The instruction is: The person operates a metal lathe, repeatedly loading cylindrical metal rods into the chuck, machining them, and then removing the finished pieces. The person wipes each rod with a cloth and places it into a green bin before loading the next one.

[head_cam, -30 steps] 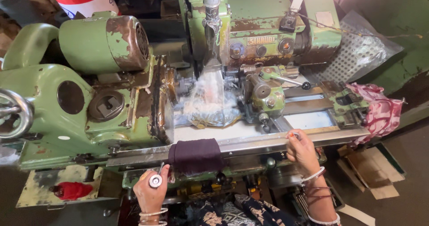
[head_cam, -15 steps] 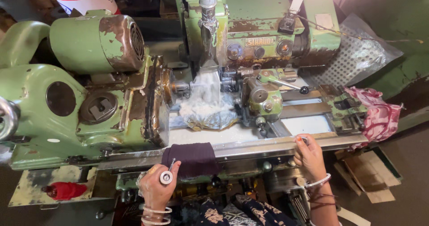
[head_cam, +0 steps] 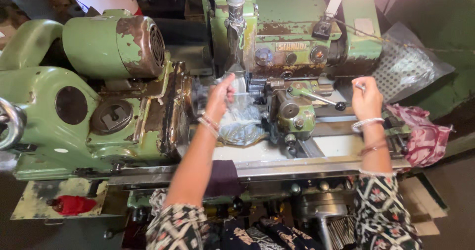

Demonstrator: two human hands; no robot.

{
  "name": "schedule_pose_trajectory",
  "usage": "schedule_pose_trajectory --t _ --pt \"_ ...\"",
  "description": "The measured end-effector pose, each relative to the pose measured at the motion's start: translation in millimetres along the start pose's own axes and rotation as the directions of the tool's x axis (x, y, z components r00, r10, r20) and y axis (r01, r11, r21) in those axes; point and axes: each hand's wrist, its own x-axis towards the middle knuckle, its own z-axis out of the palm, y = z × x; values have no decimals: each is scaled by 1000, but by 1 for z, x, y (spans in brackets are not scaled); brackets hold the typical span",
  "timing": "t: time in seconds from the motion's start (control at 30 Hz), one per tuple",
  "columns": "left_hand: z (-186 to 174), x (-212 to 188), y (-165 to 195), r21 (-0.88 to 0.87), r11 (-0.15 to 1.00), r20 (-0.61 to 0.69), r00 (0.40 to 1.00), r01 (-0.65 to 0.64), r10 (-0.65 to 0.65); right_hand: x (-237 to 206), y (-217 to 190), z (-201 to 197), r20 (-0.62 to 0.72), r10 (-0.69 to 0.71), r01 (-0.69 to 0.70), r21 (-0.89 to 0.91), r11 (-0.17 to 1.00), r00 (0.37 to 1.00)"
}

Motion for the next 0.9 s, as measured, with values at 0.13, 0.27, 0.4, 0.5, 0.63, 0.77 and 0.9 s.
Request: schedule_pose_trajectory --t 0.13,0.27,0.4,0.5,0.63,0.77,0.9 --pt "29 54 -55 -252 926 -170 929 282 -329 18 19 33 160 -93 152 -407 900 983" --pt "46 62 -77 -132 991 -464 882 20 -79 1 33 55 386 84 107 -448 888 919" --pt "51 68 -81 91 990 -665 733 -109 142 -8 46 71 354 178 -28 -389 921 918" --pt "50 76 -86 200 976 -709 676 -83 203 -8 52 77 338 201 -58 -389 920 919" --pt "48 89 -96 135 985 -740 650 -105 170 -8 58 83 329 172 -43 -365 930 928" --pt "45 94 -102 241 967 -742 626 -85 240 -12 61 84 326 173 -47 -361 931 930" --pt "40 93 -102 120 991 -750 650 -53 126 -14 60 84 320 184 -58 -365 929 930"
